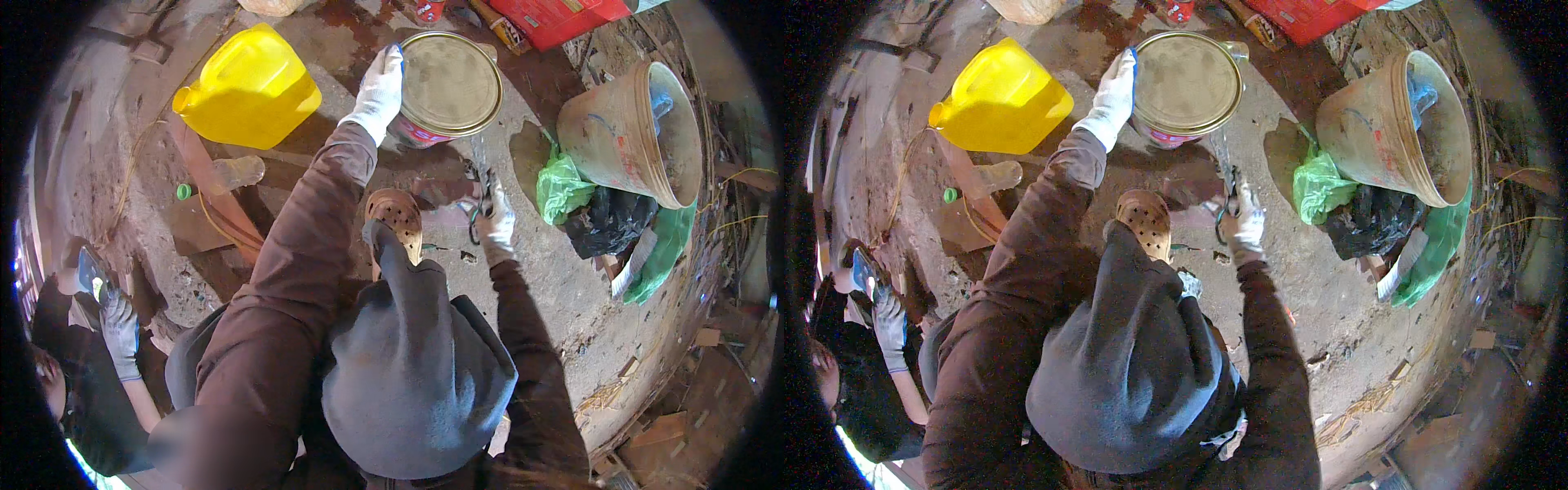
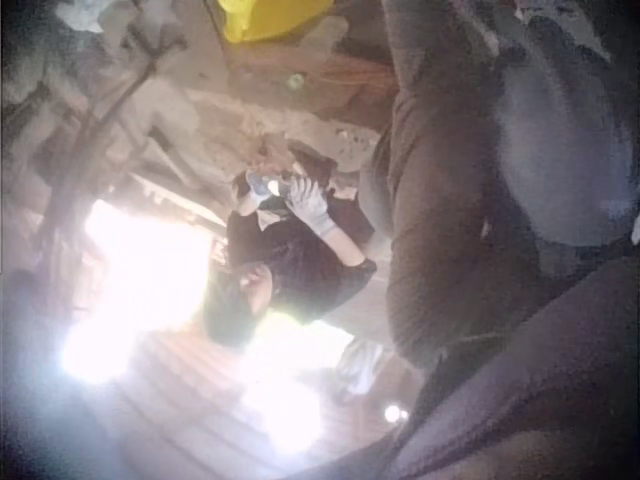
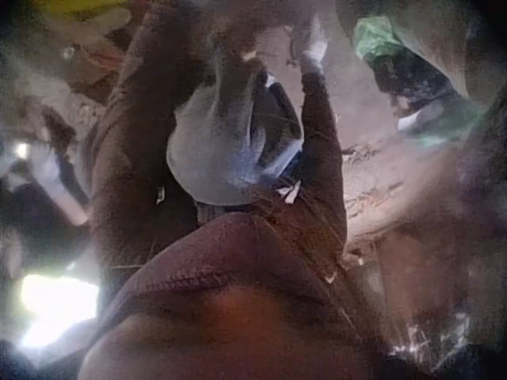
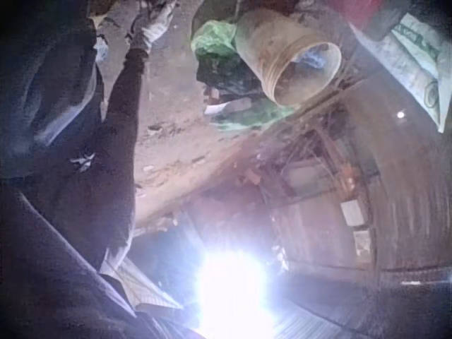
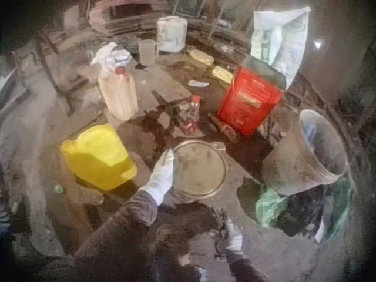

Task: The person sits on the floor in a workshop and uses scissors to cut the top off a large plastic bottle. They also open a paint can and handle a yellow jerrycan and a wooden stick during the process.

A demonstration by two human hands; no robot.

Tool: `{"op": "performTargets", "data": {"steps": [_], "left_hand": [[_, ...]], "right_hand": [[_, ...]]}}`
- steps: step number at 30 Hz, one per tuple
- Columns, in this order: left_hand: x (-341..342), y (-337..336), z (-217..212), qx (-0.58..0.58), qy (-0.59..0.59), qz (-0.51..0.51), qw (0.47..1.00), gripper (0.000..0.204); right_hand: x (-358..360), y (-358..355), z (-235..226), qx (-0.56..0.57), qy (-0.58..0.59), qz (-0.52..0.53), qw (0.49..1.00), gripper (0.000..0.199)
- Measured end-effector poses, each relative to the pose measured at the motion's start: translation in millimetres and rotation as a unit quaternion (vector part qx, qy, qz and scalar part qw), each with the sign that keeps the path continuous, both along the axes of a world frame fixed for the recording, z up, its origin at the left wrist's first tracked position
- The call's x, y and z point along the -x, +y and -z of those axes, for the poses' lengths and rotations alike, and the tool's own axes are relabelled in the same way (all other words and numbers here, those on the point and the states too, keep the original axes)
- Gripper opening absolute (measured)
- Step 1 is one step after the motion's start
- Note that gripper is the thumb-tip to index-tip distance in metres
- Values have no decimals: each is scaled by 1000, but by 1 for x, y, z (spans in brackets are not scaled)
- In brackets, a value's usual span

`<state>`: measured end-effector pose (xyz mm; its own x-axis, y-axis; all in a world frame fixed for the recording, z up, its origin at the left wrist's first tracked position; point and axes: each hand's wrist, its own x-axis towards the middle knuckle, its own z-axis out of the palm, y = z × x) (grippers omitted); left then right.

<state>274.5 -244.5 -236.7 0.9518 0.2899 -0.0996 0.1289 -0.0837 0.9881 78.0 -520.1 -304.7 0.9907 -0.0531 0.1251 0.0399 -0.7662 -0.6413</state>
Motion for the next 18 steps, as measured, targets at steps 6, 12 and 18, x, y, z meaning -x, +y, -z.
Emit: {"op": "performTargets", "data": {"steps": [6,12,18], "left_hand": [[-3,12,9,-62,16,13,998,59],[45,0,-22,-178,73,1,981,67],[52,12,-30,-182,123,86,972,71]], "right_hand": [[48,4,-61,117,89,29,989,63],[32,-15,-199,267,69,-69,959,55],[-6,-2,-266,378,26,-174,909,52]]}}
